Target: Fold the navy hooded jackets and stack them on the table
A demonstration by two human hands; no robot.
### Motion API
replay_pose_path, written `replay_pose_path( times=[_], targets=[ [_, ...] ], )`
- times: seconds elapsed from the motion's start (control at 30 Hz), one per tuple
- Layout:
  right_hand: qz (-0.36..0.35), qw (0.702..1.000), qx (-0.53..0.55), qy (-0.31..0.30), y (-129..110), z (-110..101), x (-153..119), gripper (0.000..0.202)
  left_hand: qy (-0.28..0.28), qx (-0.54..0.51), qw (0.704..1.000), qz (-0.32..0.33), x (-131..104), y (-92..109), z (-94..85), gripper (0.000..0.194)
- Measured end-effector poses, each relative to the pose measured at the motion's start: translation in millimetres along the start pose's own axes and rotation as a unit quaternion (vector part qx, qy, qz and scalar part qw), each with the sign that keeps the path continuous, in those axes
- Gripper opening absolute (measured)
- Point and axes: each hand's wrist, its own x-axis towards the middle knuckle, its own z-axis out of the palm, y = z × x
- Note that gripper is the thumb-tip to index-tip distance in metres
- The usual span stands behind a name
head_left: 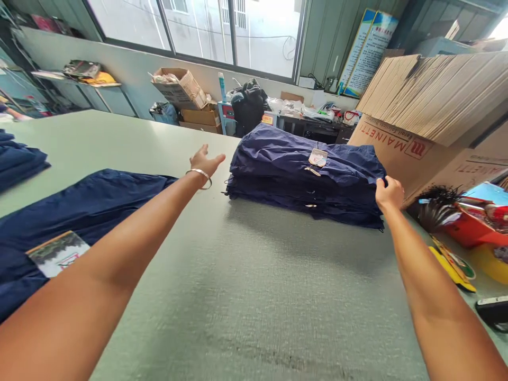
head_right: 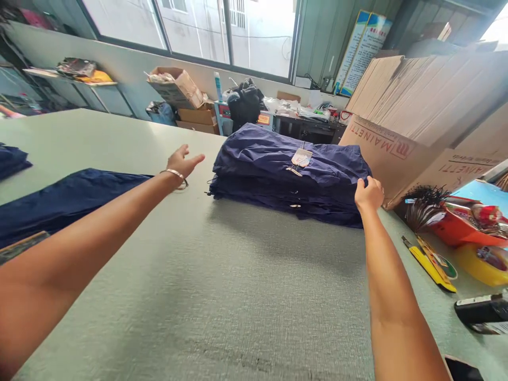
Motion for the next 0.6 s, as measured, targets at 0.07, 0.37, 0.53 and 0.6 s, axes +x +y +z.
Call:
replay_pose_path(
  times=[0.07, 0.37, 0.53, 0.6],
  targets=[
    [-0.010, 1.000, 0.000, 0.006, -4.1, -8.3, -26.0, 0.047, -0.033, 0.094, 0.991, -0.091, -20.9, -2.2, -15.6, 0.072],
    [-0.151, 0.975, 0.072, -0.144, -17.7, -48.7, -199.3, 0.032, -0.210, 0.201, 0.953, -0.088, -145.2, -3.0, -61.7, 0.062],
    [-0.182, 0.955, 0.128, -0.194, -43.4, -88.4, -272.5, 0.029, -0.239, 0.236, 0.938, -0.079, -207.2, -17.9, -103.1, 0.064],
    [-0.189, 0.946, 0.148, -0.219, -52.4, -106.4, -299.7, 0.029, -0.239, 0.255, 0.933, -0.089, -231.6, -30.2, -127.2, 0.065]
  ],
)
